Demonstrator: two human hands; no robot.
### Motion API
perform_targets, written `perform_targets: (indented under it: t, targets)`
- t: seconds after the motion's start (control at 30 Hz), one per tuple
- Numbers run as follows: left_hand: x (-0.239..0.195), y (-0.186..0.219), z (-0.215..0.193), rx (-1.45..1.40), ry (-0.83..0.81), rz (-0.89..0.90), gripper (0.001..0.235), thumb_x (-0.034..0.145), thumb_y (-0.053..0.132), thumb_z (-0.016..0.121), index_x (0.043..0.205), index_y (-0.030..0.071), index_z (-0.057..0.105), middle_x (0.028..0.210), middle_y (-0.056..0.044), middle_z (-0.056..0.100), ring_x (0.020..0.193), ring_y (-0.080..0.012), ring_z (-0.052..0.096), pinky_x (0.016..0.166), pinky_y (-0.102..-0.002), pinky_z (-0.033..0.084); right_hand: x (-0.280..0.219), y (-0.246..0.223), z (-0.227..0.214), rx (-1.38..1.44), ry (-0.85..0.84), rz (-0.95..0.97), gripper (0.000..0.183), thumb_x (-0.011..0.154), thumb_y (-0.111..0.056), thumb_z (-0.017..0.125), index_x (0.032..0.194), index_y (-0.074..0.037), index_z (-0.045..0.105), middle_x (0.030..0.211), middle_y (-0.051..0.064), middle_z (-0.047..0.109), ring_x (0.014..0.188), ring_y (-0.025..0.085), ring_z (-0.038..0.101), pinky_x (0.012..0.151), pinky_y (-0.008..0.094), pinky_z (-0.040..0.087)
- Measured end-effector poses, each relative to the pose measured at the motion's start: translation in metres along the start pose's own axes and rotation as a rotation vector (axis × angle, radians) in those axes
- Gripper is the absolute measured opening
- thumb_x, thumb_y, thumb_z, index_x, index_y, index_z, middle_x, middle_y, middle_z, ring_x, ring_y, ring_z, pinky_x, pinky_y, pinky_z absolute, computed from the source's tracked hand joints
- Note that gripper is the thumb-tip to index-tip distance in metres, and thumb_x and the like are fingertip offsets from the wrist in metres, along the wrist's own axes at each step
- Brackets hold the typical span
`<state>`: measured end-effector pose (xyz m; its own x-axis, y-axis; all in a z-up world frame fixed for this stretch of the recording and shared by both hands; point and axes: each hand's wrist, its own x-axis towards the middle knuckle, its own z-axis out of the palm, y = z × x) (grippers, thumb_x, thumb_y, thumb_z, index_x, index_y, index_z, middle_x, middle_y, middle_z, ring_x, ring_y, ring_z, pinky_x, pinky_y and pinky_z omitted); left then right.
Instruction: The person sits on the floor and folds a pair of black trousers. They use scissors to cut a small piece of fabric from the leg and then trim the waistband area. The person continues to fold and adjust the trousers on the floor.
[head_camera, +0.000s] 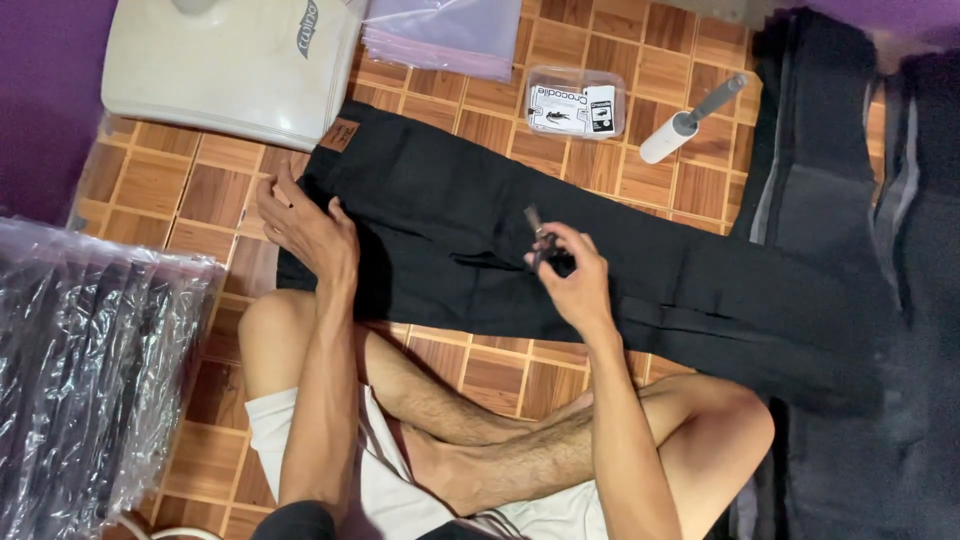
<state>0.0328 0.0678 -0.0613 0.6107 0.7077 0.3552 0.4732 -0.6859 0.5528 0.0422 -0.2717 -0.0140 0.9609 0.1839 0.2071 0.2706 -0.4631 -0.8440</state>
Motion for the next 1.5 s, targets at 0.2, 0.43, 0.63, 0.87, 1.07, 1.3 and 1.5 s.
perform_targets:
  t: [0.2,0.43,0.63,0.87,1.07,1.3,1.5]
  targets:
    - [-0.031,0.061,-0.037,-0.36,-0.707,0.636,0.069,0.082,0.019,0.081,0.146,0.017,0.056,0.157,-0.015,0.045,0.147,-0.0374,0.038,0.116,-0.066,0.025,0.017,0.011,-0.012,0.031,0.238,0.312,0.033,0.104,-0.019,0.064,0.135,-0.006,0.058,0.108,0.021,0.074,0.103,0.036,0.072,0.091,0.046,0.056]
    - [-0.05,0.061,-0.013,-0.089,-1.214,0.676,0.044,0.099,0.05,0.056,0.128,0.02,0.071,0.148,-0.003,0.059,0.148,-0.0253,0.043,0.125,-0.06,0.016,0.014,0.039,-0.014,-0.244,0.019,0.542,0.051,0.095,-0.031,0.074,0.142,-0.014,0.06,0.112,0.026,0.072,0.093,0.034,0.074,0.08,0.043,0.061]
    - [-0.048,0.046,0.013,-0.084,-0.871,0.511,0.012,0.088,0.035,0.077,0.094,0.026,0.079,0.093,0.005,0.077,0.103,-0.0171,0.073,0.093,-0.034,0.055,0.017,0.059,-0.001,-0.392,-0.036,0.641,0.048,0.076,-0.017,0.086,0.12,-0.006,0.069,0.1,0.015,0.078,0.088,0.026,0.077,0.074,0.036,0.064]
    - [-0.04,0.058,-0.01,0.102,-1.167,0.583,0.089,0.08,0.051,0.076,0.157,0.023,0.042,0.169,-0.008,0.025,0.158,-0.027,0.016,0.128,-0.051,0.008,0.018,0.044,0.0,-0.195,0.132,0.594,0.025,0.091,-0.013,0.076,0.113,-0.002,0.075,0.096,0.018,0.076,0.076,0.02,0.076,0.067,0.032,0.063]
    - [-0.031,0.052,-0.016,-0.021,-1.177,0.649,0.056,0.076,0.02,0.084,0.129,0.026,0.068,0.147,-0.003,0.057,0.147,-0.0275,0.041,0.125,-0.056,0.017,0.019,0.03,-0.002,0.086,0.312,0.45,0.035,0.096,0.001,0.066,0.128,0.009,0.055,0.101,0.027,0.074,0.079,0.024,0.076,0.075,0.032,0.066]
    - [-0.052,0.043,0.031,-0.231,-0.435,0.608,0.023,0.099,0.037,0.068,0.117,0.023,0.072,0.111,0.003,0.07,0.114,-0.0204,0.063,0.11,-0.047,0.04,0.018,0.05,0.001,0.051,0.335,0.41,0.043,0.087,-0.01,0.083,0.126,-0.004,0.065,0.095,0.018,0.076,0.075,0.016,0.072,0.07,0.028,0.059]
    - [-0.054,0.058,-0.005,-0.291,-0.848,0.668,0.015,0.093,0.033,0.07,0.095,0.017,0.07,0.087,-0.009,0.071,0.088,-0.0326,0.071,0.082,-0.043,0.055,0.019,0.045,0.003,-0.024,0.353,0.339,0.043,0.087,-0.011,0.084,0.126,-0.007,0.065,0.093,0.016,0.076,0.071,0.018,0.075,0.062,0.027,0.06]
